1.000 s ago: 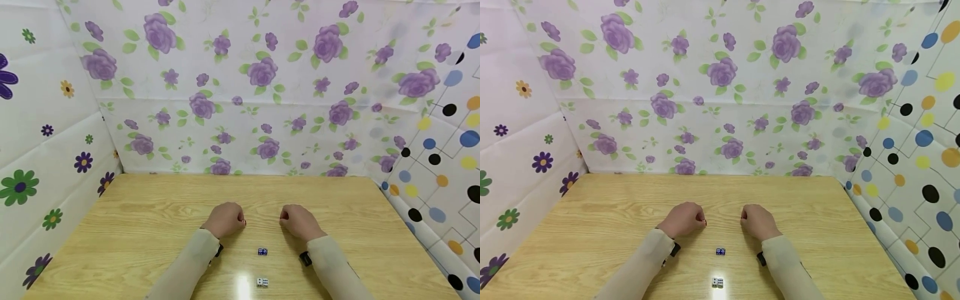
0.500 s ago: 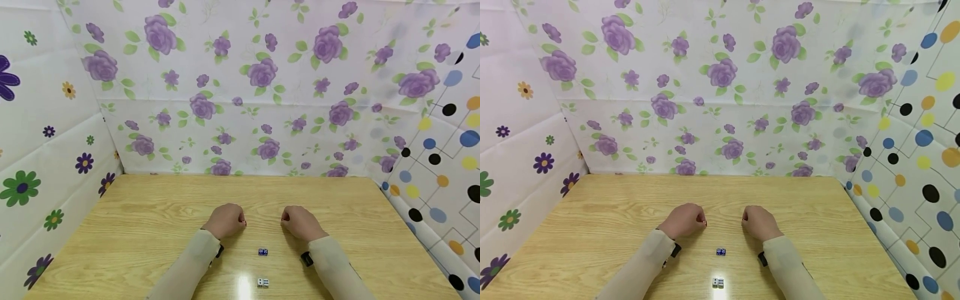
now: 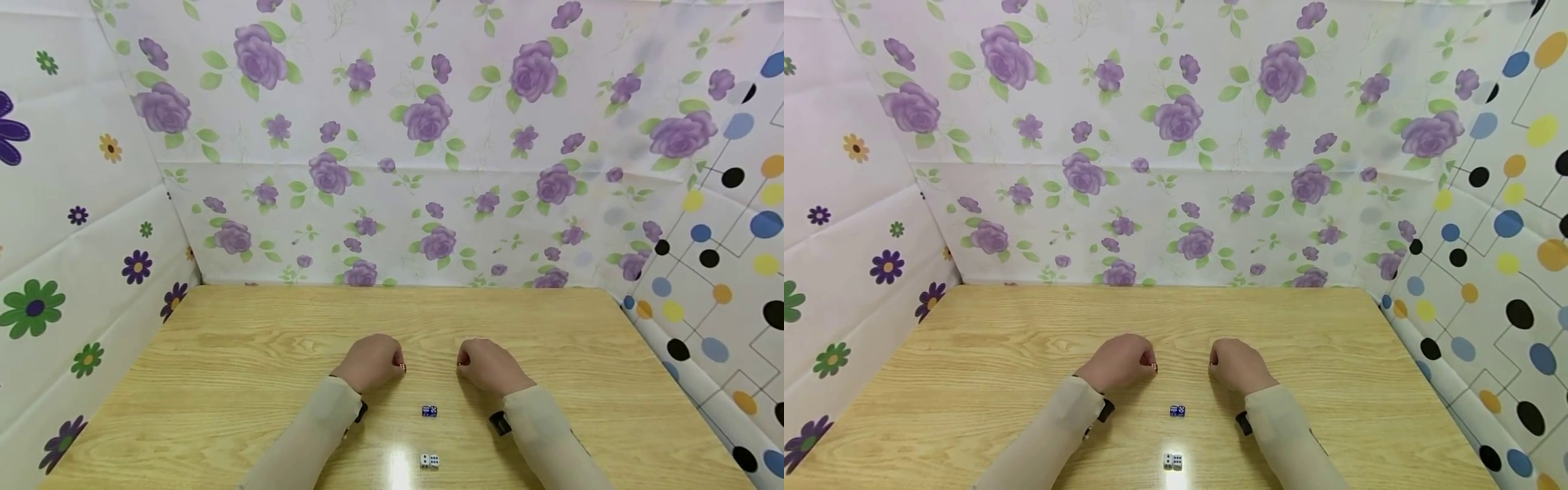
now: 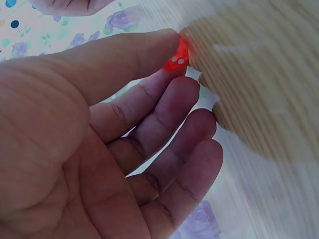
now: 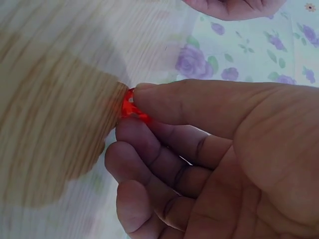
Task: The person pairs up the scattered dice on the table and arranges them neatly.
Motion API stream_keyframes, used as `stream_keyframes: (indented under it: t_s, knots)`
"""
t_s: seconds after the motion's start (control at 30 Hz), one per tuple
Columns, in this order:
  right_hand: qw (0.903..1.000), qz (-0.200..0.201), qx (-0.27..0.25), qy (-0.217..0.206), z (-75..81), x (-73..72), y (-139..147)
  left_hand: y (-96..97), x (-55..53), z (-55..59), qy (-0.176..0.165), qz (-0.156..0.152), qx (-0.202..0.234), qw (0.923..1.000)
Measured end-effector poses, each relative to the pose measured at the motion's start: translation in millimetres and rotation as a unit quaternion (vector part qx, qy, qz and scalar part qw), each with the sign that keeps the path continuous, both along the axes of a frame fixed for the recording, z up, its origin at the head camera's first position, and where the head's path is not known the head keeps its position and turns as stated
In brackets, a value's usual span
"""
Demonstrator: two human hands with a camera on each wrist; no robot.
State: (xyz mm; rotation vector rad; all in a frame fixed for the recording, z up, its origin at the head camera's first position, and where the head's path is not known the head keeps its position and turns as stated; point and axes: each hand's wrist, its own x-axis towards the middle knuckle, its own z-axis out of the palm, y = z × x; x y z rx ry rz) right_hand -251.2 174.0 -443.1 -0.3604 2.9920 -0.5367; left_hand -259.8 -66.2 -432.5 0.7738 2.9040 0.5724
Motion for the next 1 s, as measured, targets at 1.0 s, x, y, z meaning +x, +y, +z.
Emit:
stream_keyframes:
  t_s: [1.0]
  knots:
    - [0.9988, 0.047, 0.003, -0.009, 4.6, 7.0, -9.9, 11.9, 3.5, -3.1, -0.006, -0.020, -0.005, 0.9998]
